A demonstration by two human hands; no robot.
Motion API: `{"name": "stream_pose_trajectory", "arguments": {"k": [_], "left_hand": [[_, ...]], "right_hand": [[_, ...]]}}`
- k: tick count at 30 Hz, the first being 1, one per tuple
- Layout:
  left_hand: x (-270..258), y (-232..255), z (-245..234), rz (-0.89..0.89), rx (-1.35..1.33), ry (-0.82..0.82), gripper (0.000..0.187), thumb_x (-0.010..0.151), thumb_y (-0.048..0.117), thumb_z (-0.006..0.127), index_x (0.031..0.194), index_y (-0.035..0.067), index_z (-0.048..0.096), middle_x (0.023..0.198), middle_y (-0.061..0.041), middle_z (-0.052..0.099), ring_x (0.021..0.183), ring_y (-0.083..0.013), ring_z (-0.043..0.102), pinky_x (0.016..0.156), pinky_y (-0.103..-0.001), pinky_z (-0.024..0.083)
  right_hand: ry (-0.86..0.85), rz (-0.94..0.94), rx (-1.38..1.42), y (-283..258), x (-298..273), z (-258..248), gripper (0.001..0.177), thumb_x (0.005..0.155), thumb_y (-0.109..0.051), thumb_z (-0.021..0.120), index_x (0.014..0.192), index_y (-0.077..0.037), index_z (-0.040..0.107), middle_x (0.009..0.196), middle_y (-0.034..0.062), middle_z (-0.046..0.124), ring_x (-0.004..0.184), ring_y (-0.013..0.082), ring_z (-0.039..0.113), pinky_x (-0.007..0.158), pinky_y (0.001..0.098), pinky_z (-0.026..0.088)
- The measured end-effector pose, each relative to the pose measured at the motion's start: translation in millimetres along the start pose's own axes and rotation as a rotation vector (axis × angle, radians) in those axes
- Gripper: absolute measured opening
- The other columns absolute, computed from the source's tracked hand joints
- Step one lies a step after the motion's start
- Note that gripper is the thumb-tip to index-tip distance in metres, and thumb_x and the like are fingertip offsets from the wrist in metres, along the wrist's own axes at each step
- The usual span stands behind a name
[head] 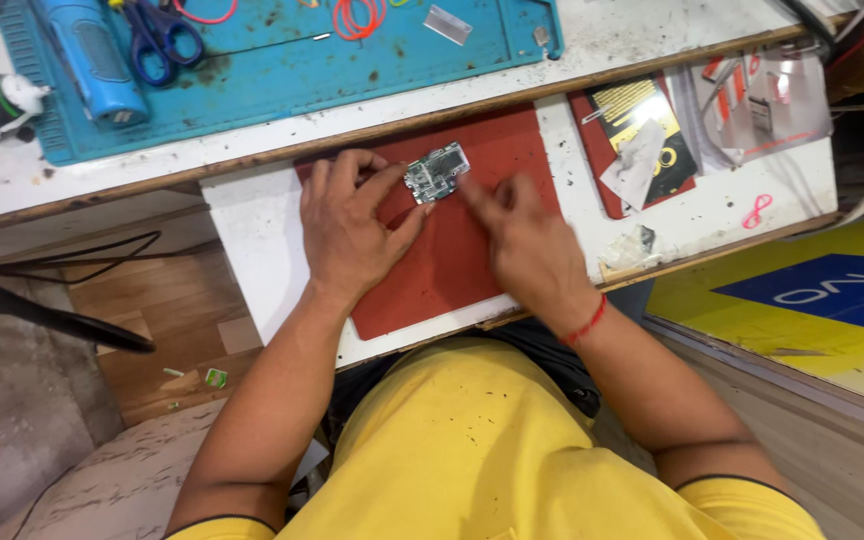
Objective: The person uses a hot air gun to heat a small circuit board placed on a red mat. They then use a purple plastic tool to scrape and clean the surface of the board, focusing on the soldered areas.
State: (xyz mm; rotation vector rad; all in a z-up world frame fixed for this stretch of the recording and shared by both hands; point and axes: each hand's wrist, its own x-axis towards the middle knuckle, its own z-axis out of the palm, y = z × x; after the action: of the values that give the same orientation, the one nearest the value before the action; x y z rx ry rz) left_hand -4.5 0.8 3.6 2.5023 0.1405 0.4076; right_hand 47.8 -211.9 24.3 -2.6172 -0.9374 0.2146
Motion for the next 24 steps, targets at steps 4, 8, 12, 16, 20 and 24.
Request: {"name": "stream_pose_trajectory", "arguments": {"k": [4, 8, 12, 16, 20, 24], "left_hand": [[0.0, -2.0, 1.6, 0.022, -0.007, -0.009, 0.044, 0.075, 0.032, 0.092, 0.113, 0.014, 0.078, 0.111, 0.0, 0.061, 0.097, -0.0245, 0.054, 0.083, -0.042, 0.046], [-2.2, -2.3, 3.8, -0.005, -0.027, -0.002, 0.044, 0.076, 0.033, 0.092, 0.112, 0.014, 0.078, 0.11, 0.0, 0.061, 0.097, -0.024, 0.054, 0.085, -0.041, 0.047], [0.3, -1.8, 3.3, 0.012, 0.015, 0.01, 0.044, 0.073, 0.032, 0.092, 0.11, 0.015, 0.077, 0.112, 0.0, 0.061, 0.101, -0.0249, 0.056, 0.086, -0.042, 0.046], [-7.0, 0.9, 4.2, -0.027, -0.006, -0.012, 0.044, 0.073, 0.032, 0.093, 0.11, 0.015, 0.078, 0.112, -0.001, 0.061, 0.101, -0.027, 0.055, 0.085, -0.044, 0.045], [7.0, 3.7, -2.6, -0.009, -0.007, -0.014, 0.047, 0.066, 0.03, 0.091, 0.108, 0.016, 0.078, 0.109, -0.001, 0.061, 0.1, -0.0274, 0.056, 0.084, -0.044, 0.046], [-3.1, -1.3, 2.6, -0.009, -0.005, -0.002, 0.042, 0.073, 0.031, 0.092, 0.109, 0.015, 0.077, 0.113, -0.003, 0.062, 0.101, -0.0281, 0.055, 0.084, -0.044, 0.046]], "right_hand": [[-0.116, 0.021, 0.084, -2.4, -18.1, -2.5, 0.068, 0.085, 0.002, 0.052, 0.15, -0.018, 0.056, 0.106, 0.0129, 0.057, 0.07, 0.0335, 0.065, 0.059, 0.0438, 0.055], [0.01, 0.052, 0.034, 1.1, -4.9, 2.4, 0.06, 0.092, 0.0, 0.053, 0.148, -0.021, 0.059, 0.107, 0.0116, 0.058, 0.073, 0.0332, 0.067, 0.059, 0.0443, 0.055], [-0.036, 0.0, 0.036, -1.5, -1.6, 6.2, 0.06, 0.091, 0.0, 0.053, 0.145, -0.025, 0.061, 0.107, 0.0117, 0.059, 0.066, 0.0328, 0.066, 0.055, 0.0444, 0.055], [0.076, 0.05, 0.002, 11.6, 5.6, 4.6, 0.056, 0.096, -0.002, 0.054, 0.147, -0.023, 0.061, 0.106, 0.0111, 0.059, 0.071, 0.0344, 0.065, 0.058, 0.0455, 0.054], [-0.014, -0.068, 0.102, 2.8, 6.8, 3.7, 0.059, 0.088, -0.003, 0.054, 0.143, -0.022, 0.062, 0.103, 0.0147, 0.058, 0.064, 0.0334, 0.064, 0.054, 0.0459, 0.054], [0.024, 0.027, 0.087, 12.9, 2.3, 3.1, 0.052, 0.096, -0.004, 0.053, 0.145, -0.023, 0.061, 0.104, 0.0111, 0.059, 0.069, 0.0333, 0.065, 0.058, 0.0465, 0.054]]}}
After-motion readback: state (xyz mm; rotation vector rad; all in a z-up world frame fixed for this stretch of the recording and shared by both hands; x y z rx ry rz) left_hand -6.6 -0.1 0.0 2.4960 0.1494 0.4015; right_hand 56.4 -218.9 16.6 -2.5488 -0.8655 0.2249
